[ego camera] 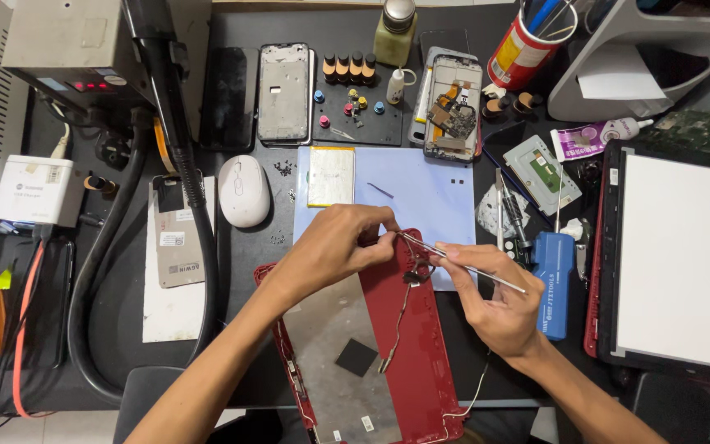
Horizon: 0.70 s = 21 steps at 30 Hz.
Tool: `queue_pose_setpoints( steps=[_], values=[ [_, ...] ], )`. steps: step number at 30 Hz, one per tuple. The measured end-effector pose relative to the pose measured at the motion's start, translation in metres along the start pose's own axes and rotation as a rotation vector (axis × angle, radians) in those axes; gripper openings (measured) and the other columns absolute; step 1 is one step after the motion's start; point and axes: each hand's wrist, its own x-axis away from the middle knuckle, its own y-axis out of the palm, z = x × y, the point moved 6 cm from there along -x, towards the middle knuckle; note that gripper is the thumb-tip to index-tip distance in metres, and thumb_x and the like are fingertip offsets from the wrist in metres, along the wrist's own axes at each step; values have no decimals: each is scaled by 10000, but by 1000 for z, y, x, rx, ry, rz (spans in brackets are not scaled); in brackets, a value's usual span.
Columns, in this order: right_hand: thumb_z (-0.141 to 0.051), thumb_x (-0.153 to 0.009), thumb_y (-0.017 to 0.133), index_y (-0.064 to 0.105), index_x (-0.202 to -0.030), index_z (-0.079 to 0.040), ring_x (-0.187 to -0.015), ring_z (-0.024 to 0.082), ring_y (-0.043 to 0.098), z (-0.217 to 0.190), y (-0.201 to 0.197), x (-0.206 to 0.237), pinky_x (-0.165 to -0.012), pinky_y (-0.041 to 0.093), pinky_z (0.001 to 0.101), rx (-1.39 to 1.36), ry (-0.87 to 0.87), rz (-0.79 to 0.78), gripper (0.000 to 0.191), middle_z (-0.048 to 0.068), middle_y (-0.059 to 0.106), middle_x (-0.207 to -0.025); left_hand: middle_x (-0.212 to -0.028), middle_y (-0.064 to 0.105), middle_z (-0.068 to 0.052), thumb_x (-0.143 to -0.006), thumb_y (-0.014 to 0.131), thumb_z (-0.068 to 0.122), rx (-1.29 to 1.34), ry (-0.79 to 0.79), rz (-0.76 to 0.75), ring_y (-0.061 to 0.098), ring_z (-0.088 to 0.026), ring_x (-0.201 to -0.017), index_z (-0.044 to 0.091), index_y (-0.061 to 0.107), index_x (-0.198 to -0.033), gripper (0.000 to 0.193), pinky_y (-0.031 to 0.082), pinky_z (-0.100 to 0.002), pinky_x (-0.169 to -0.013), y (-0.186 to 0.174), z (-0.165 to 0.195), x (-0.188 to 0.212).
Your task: The person uses tweezers to remove small components and adhesive from the back of a red laptop chassis. They then pick up a black laptop screen and place it onto the chassis.
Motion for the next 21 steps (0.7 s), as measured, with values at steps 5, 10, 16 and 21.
queue_pose_setpoints(
  steps=[5,10,16,21],
  values=[
    [97,-925,698,634,-1052,45,-958,240,785,0,-1,2,-830,646,296,7,38,29,151,180,747,-1026,-675,628,-117,-861,656,182,111,6,-13,582,-176,-546,-15,699,-945,219,483,-335,-546,1,-1,-2],
    [80,-914,714,641,-1028,41,-970,252,780,-1,-1,4,-849,645,312,60,29,28,141,171,749,-1019,-690,648,-105,-870,654,183,125,-39,-32,576,-168,-544,-18,703,-944,220,485,-334,-543,1,-4,-2],
    [80,-899,728,648,-1032,31,-986,258,781,-8,4,2,-938,644,373,98,-44,3,163,153,757,-1020,-718,696,-108,-881,675,209,144,-69,-31,630,-175,-562,-22,690,-934,237,514,-331,-562,3,-7,-1],
    [84,-871,738,662,-1024,26,-1014,293,773,-15,12,2,-983,624,418,194,-149,-63,181,145,758,-1016,-784,710,-112,-939,644,206,168,-60,-27,687,-179,-700,-24,638,-942,230,571,-325,-678,7,-13,0]
  ],
)
